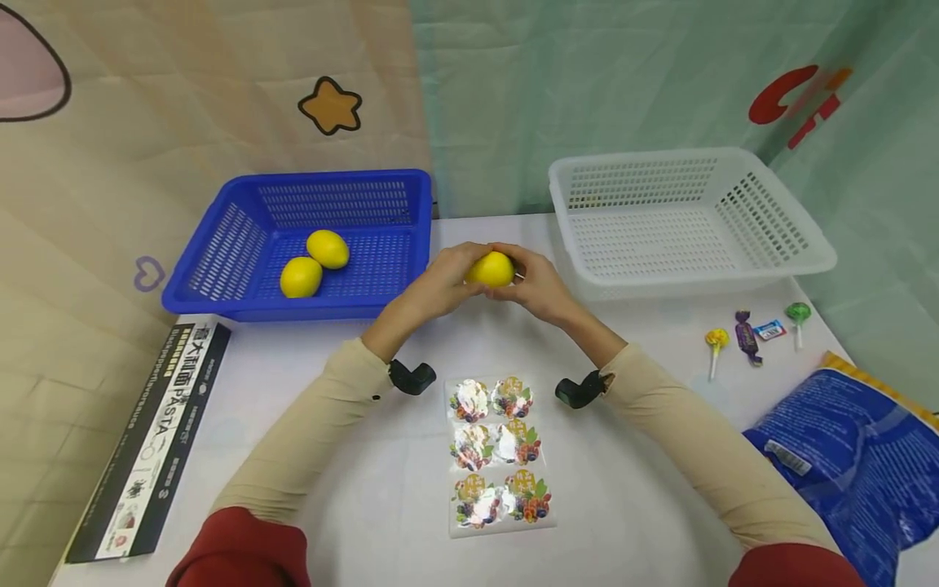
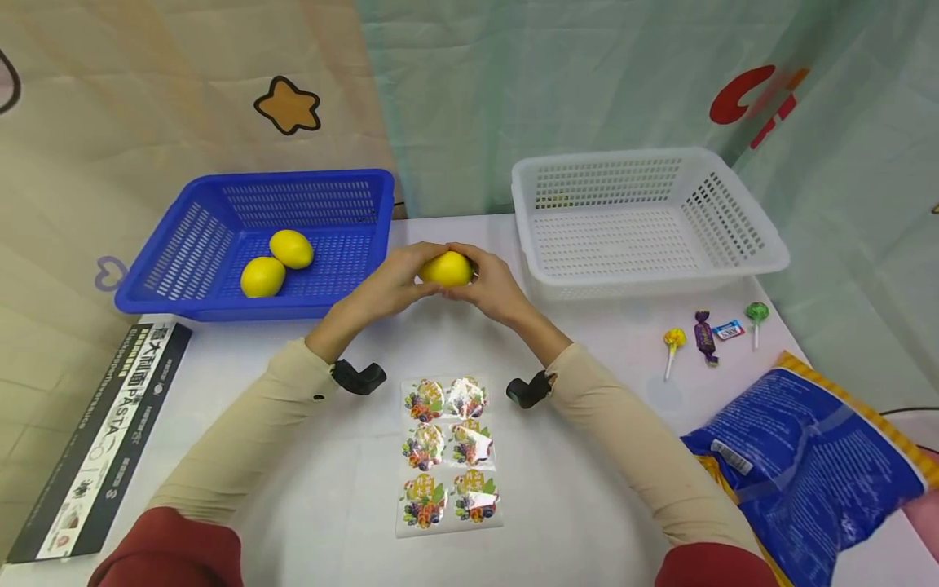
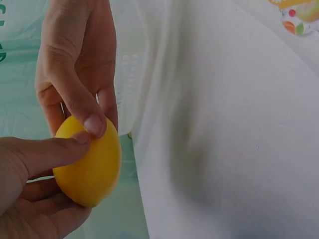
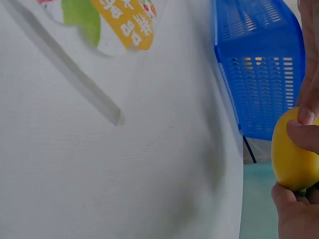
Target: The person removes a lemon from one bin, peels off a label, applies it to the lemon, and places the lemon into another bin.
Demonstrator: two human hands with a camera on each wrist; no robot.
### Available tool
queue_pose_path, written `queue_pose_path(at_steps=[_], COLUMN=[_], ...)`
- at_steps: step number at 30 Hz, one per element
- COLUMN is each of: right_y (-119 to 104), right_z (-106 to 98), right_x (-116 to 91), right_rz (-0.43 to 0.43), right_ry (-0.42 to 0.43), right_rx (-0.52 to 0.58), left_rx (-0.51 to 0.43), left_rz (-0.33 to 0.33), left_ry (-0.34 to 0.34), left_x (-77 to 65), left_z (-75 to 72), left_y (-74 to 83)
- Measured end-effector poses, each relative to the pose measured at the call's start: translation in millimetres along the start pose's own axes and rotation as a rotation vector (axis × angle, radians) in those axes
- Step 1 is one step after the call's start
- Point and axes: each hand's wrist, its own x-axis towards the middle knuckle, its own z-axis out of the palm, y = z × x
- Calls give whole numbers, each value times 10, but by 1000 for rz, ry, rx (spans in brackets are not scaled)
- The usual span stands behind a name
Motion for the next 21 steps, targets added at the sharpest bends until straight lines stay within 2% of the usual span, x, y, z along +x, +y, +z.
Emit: queue_pose_path(at_steps=[3,6,10,15,21], right_y=[56,110,189,249,264], right_z=[-26,-23,14,56,86], right_x=[-34,-71,-101,-114,-108], right_rz=[32,65,91,105,139], right_ry=[8,-1,-23,-9,-2], right_rx=[-49,-127,-196,-202,-224], left_rx=[26,30,25,-19,-44], left_rz=[-23,-35,-16,2,-18], left_ry=[-22,-43,-45,-16,-5], left_x=[43,48,11,-11,-3], left_z=[110,224,329,393,433], left_y=[34,4,-66,-150,-210])
